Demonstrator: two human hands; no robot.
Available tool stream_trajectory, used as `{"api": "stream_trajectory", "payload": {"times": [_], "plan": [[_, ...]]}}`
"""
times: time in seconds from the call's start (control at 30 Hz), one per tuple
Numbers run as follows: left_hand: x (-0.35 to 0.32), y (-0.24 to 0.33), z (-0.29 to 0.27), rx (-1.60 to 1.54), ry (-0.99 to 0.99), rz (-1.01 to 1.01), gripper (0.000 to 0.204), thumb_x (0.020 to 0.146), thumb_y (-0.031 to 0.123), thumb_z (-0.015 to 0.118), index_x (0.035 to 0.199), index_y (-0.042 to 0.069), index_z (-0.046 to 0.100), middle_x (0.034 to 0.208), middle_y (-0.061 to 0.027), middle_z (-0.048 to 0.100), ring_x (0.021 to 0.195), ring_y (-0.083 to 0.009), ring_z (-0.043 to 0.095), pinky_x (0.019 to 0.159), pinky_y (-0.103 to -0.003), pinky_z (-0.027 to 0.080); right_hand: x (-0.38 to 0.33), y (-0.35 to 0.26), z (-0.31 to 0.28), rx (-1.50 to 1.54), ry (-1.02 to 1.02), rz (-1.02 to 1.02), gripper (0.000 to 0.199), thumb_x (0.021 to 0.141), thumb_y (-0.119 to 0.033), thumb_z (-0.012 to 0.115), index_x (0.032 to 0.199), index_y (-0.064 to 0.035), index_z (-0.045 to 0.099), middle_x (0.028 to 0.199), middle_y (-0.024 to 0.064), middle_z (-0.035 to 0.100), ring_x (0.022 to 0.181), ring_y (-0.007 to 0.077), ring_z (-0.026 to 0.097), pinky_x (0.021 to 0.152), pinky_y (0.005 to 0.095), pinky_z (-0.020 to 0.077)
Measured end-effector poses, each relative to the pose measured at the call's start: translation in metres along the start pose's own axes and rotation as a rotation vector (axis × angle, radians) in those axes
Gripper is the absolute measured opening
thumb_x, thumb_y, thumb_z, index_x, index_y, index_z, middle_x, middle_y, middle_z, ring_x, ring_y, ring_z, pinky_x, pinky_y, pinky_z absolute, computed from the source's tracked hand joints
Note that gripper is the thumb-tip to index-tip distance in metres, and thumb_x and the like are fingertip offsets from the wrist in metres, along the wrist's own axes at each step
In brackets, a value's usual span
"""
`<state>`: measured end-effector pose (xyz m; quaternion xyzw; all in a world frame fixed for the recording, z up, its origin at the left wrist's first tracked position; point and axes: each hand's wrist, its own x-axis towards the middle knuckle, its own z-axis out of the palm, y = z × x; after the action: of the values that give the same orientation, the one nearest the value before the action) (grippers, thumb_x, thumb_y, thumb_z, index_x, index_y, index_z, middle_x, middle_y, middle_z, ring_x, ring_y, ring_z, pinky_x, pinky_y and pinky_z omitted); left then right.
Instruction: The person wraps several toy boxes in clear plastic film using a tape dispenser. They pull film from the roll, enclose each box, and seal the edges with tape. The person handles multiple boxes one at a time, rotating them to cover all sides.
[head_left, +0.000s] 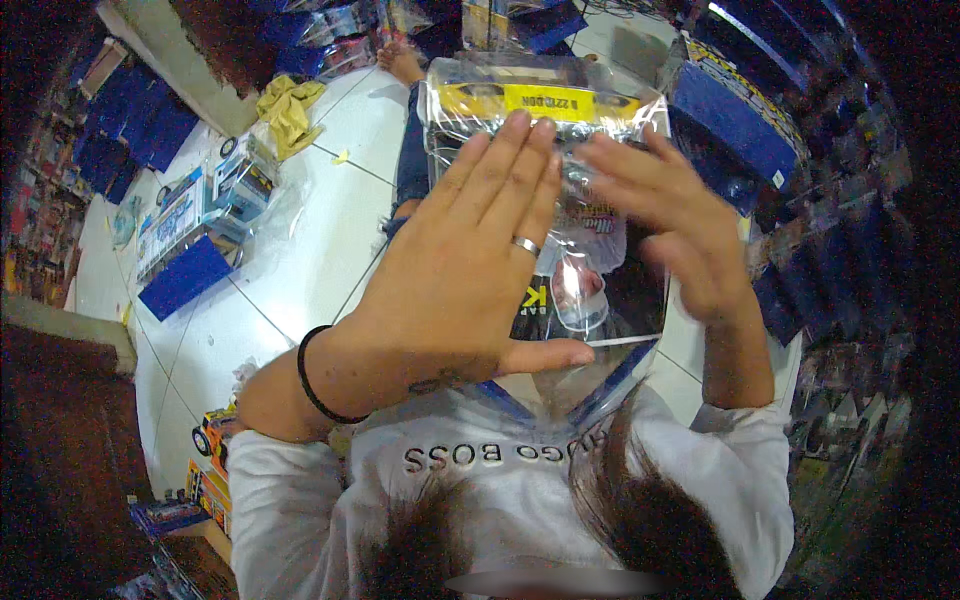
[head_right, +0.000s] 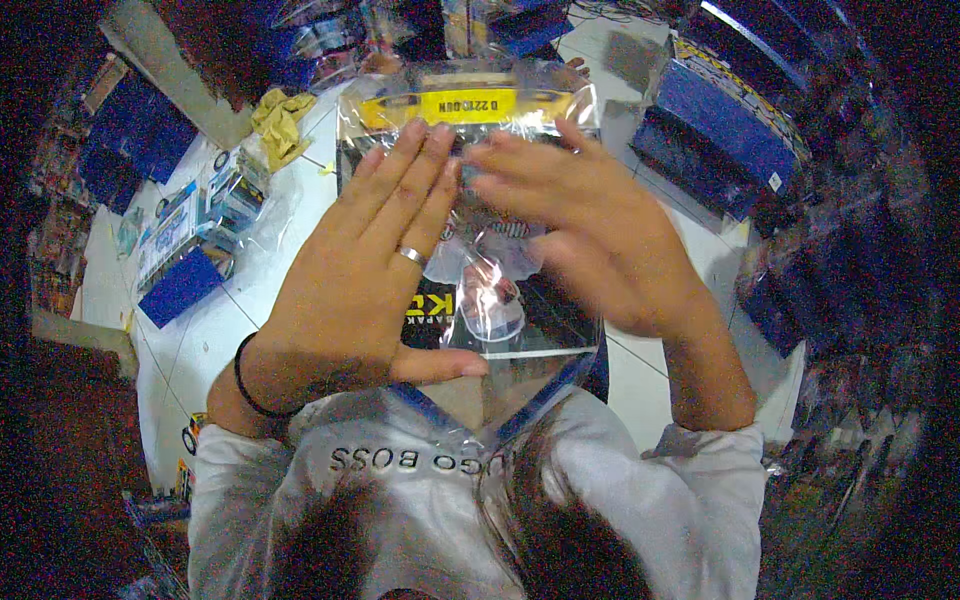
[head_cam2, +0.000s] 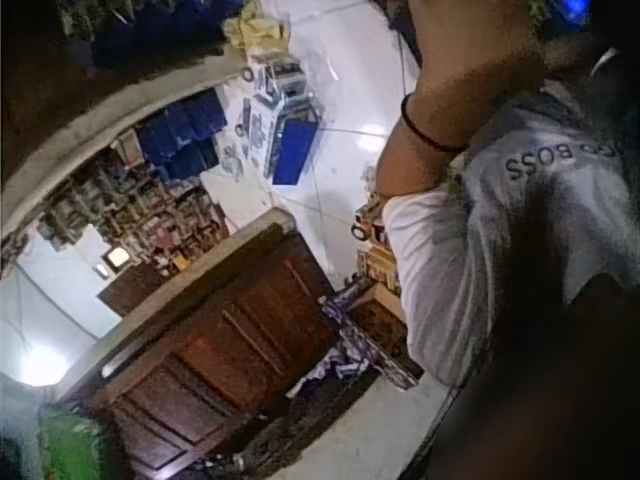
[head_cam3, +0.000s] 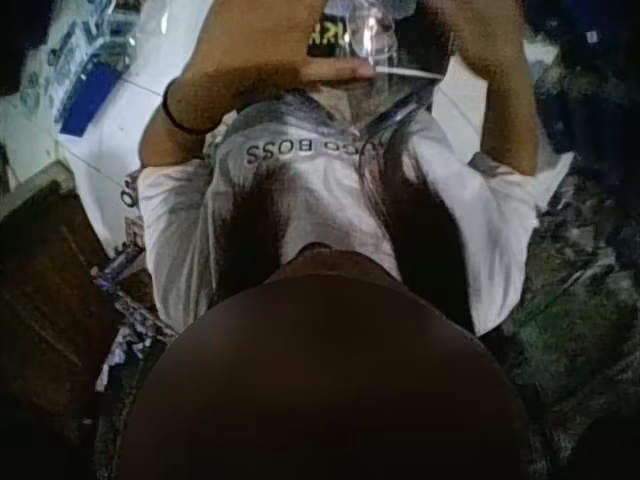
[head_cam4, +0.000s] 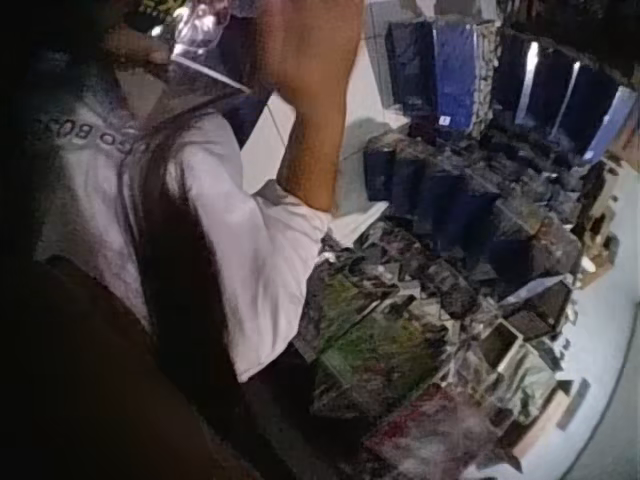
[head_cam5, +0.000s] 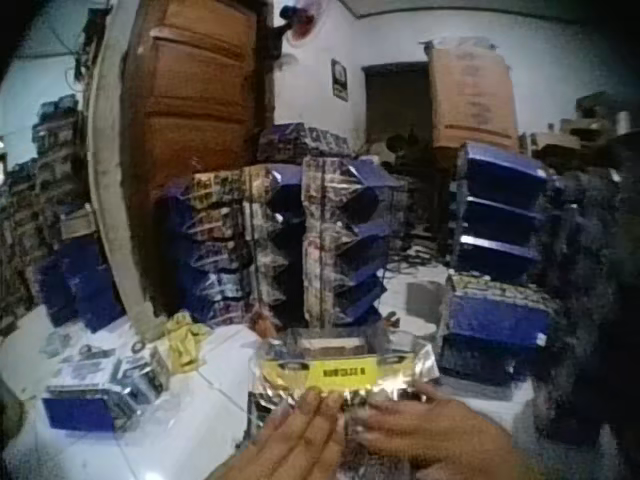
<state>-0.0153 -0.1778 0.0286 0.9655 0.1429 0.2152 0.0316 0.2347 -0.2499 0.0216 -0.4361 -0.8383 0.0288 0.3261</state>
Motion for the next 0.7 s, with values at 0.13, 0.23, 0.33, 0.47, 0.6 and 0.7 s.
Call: {"api": "stream_trajectory", "payload": {"times": [0.13, 0.23, 0.33, 0.47, 0.6, 0.7], "plan": [[0.0, -0.001, 0.001, 0.019, 0.003, -0.01, 0.117, 0.062, 0.066, 0.071, 0.138, -0.014, 0.031, 0.148, -0.0297, 0.025, 0.14, -0.0435, 0.022, 0.114, -0.05, 0.02, -0.106, 0.132, 0.027, -0.419, 0.666, 0.681, 0.057, 0.085, -0.029, 0.069, 0.129, 0.0019, 0.051, 0.133, 0.0211, 0.051, 0.126, 0.0336, 0.047, 0.107, 0.0402, 0.0343], [-0.001, 0.003, 0.003, 0.007, 0.013, -0.019, 0.117, 0.062, 0.066, 0.071, 0.138, -0.015, 0.03, 0.149, -0.0303, 0.024, 0.14, -0.0442, 0.022, 0.115, -0.049, 0.02, -0.207, 0.224, 0.099, -0.426, -0.189, 1.717, 0.125, 0.062, -0.066, 0.076, 0.153, -0.018, 0.004, 0.153, 0.0275, 0.012, 0.13, 0.0515, 0.034, 0.099, 0.0633, 0.036], [-0.001, 0.01, 0.004, 0.025, -0.027, -0.058, 0.117, 0.062, 0.065, 0.071, 0.138, -0.015, 0.03, 0.149, -0.0309, 0.024, 0.141, -0.0434, 0.02, 0.116, -0.048, 0.017, -0.285, 0.274, 0.163, -0.457, -0.108, 1.599, 0.103, 0.063, -0.056, 0.079, 0.14, -0.0096, 0.029, 0.134, 0.0245, 0.041, 0.118, 0.0444, 0.049, 0.093, 0.053, 0.0465], [-0.001, 0.015, 0.008, 0.074, -0.047, -0.108, 0.114, 0.064, 0.062, 0.069, 0.138, -0.016, 0.03, 0.148, -0.0314, 0.025, 0.142, -0.0419, 0.019, 0.117, -0.046, 0.013, -0.33, 0.296, 0.154, -0.542, 0.043, 1.518, 0.077, 0.067, -0.046, 0.078, 0.121, -0.0023, 0.045, 0.107, 0.0213, 0.059, 0.099, 0.041, 0.061, 0.084, 0.0462, 0.0516], [-0.002, 0.014, 0.013, 0.07, -0.012, -0.099, 0.108, 0.069, 0.059, 0.067, 0.138, -0.015, 0.03, 0.148, -0.0308, 0.025, 0.141, -0.042, 0.02, 0.117, -0.045, 0.014, -0.274, 0.267, 0.052, 0.164, 0.47, 1.786, 0.05, 0.076, -0.039, 0.07, 0.104, 0.0007, 0.057, 0.101, 0.017, 0.065, 0.097, 0.0273, 0.063, 0.077, 0.0417, 0.0511], [-0.004, 0.014, 0.015, 0.066, -0.007, -0.099, 0.108, 0.069, 0.058, 0.069, 0.139, -0.014, 0.03, 0.149, -0.0301, 0.023, 0.142, -0.0417, 0.018, 0.117, -0.045, 0.016, -0.161, 0.189, -0.026, 0.717, 1.06, 0.938, 0.038, 0.088, -0.024, 0.059, 0.117, -0.0003, 0.056, 0.112, 0.0132, 0.063, 0.099, 0.0226, 0.064, 0.084, 0.0373, 0.0531]]}}
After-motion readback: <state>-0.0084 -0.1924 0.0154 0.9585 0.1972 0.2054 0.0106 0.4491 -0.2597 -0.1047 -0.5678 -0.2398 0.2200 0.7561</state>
